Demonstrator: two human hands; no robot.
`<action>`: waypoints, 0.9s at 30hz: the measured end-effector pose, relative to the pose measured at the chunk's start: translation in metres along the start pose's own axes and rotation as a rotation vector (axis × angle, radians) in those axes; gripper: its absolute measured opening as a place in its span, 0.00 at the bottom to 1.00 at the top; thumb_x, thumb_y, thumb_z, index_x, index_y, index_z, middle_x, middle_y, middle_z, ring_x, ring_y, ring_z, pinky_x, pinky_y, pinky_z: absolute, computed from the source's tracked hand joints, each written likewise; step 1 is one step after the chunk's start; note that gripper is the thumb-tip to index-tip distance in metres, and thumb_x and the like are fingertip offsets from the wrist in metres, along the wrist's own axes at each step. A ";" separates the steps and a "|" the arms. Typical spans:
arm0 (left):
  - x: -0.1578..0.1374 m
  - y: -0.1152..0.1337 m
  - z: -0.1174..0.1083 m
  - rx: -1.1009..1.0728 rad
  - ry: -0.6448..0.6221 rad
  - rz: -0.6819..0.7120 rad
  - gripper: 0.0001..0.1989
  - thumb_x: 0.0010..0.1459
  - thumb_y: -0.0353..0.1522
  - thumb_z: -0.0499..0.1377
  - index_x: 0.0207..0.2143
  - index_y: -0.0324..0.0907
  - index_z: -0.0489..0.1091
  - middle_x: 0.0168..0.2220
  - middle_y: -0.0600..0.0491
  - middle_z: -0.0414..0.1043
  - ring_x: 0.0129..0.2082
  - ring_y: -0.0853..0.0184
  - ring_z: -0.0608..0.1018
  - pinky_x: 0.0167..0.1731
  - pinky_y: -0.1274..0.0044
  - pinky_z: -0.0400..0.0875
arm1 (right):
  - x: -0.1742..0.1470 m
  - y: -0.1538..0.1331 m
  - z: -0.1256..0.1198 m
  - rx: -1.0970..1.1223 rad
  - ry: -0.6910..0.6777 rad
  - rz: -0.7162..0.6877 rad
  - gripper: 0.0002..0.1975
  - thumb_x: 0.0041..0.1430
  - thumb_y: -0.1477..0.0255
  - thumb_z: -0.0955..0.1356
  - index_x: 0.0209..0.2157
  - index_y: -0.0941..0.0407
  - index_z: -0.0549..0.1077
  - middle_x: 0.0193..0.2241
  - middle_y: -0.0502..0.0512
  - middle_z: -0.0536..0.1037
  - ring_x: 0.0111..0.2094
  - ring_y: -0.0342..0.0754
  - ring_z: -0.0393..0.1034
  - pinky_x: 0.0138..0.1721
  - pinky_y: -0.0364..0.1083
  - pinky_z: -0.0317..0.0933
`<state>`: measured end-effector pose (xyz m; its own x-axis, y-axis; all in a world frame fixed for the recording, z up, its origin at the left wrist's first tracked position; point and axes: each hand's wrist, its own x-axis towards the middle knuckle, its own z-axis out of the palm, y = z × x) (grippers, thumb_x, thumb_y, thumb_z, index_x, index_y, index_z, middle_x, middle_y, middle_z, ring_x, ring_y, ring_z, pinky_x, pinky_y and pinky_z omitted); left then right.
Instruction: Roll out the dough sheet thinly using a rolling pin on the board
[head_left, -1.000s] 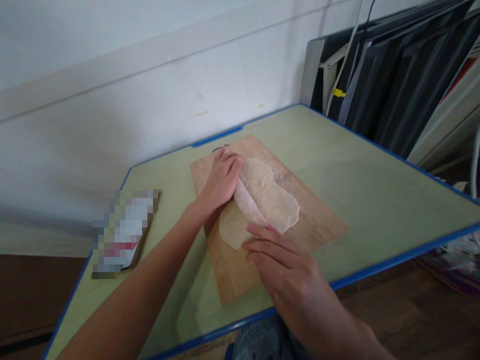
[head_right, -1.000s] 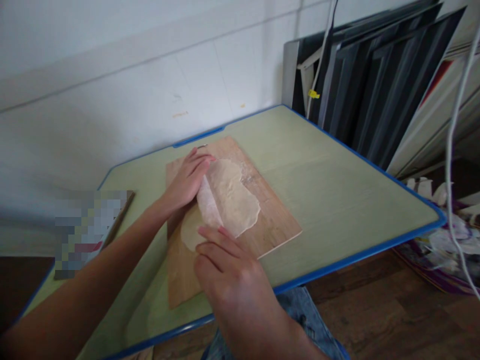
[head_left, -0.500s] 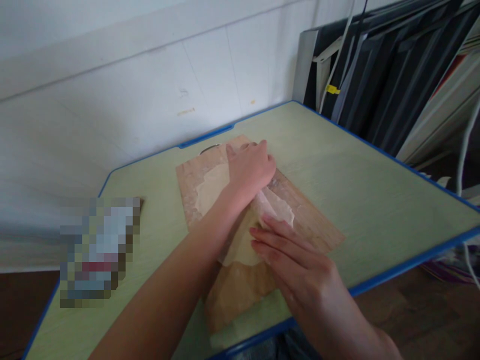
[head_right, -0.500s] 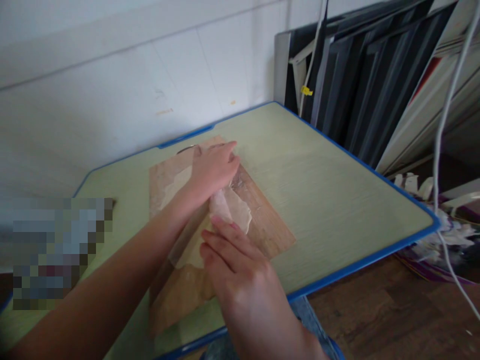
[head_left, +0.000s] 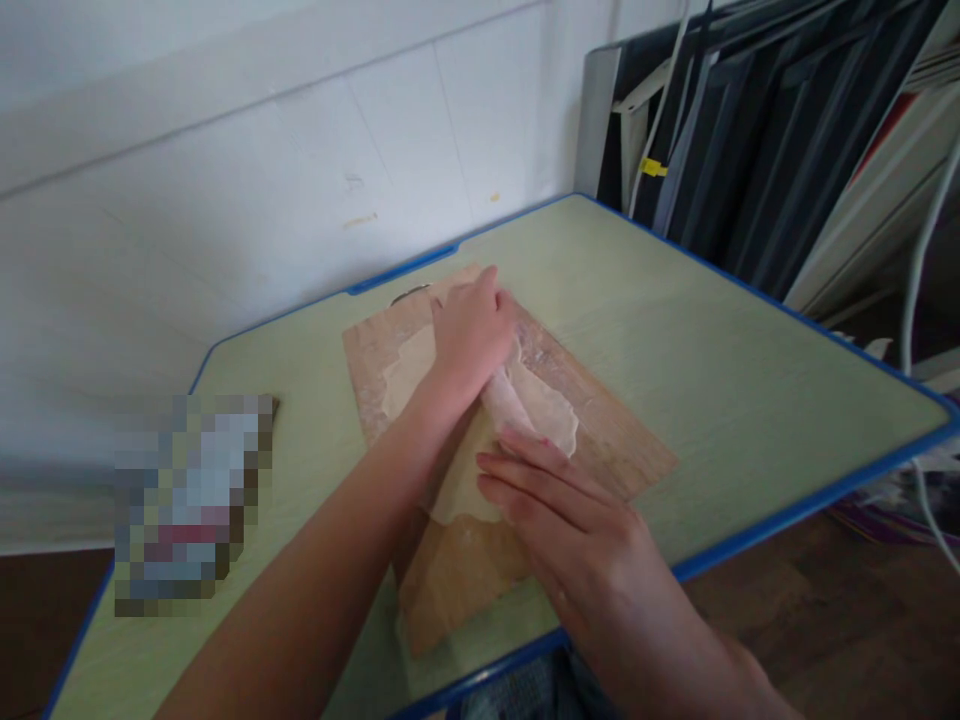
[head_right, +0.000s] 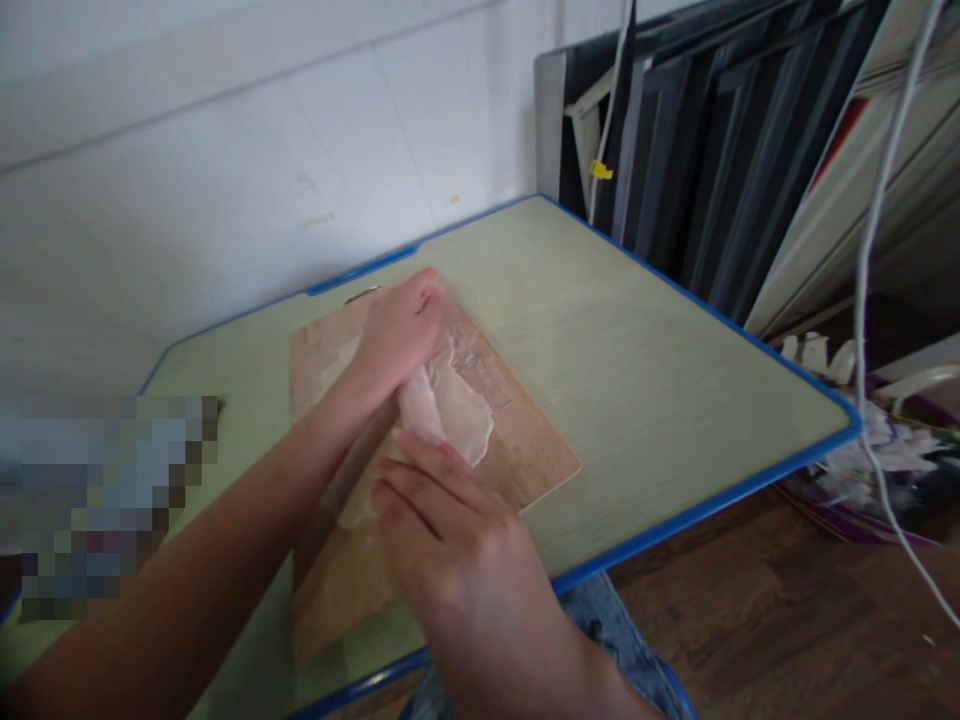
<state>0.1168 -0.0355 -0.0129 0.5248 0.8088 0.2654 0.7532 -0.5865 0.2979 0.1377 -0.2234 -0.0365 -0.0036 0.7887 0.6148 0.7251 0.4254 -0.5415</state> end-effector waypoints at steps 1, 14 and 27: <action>0.001 0.006 0.000 0.043 -0.019 0.015 0.17 0.63 0.28 0.46 0.47 0.39 0.70 0.43 0.44 0.77 0.50 0.54 0.75 0.56 0.55 0.59 | -0.001 0.000 -0.001 -0.016 0.015 0.016 0.16 0.65 0.82 0.58 0.44 0.67 0.76 0.46 0.62 0.79 0.55 0.50 0.68 0.56 0.48 0.62; -0.012 -0.028 -0.009 -0.040 -0.012 -0.004 0.22 0.62 0.23 0.44 0.56 0.35 0.64 0.61 0.44 0.63 0.63 0.62 0.62 0.64 0.66 0.50 | 0.004 -0.013 0.017 -0.035 -0.069 -0.084 0.15 0.65 0.82 0.58 0.37 0.66 0.76 0.40 0.64 0.80 0.53 0.51 0.69 0.58 0.49 0.60; -0.008 -0.014 -0.004 -0.030 -0.027 0.012 0.22 0.61 0.20 0.44 0.55 0.34 0.67 0.57 0.45 0.68 0.62 0.62 0.64 0.63 0.68 0.54 | 0.000 -0.014 0.017 -0.081 -0.055 -0.083 0.17 0.66 0.81 0.57 0.38 0.67 0.77 0.40 0.63 0.80 0.54 0.52 0.68 0.58 0.49 0.60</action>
<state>0.1007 -0.0341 -0.0156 0.5447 0.8020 0.2450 0.7344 -0.5973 0.3223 0.1159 -0.2217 -0.0382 -0.1018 0.7762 0.6223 0.7742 0.4546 -0.4403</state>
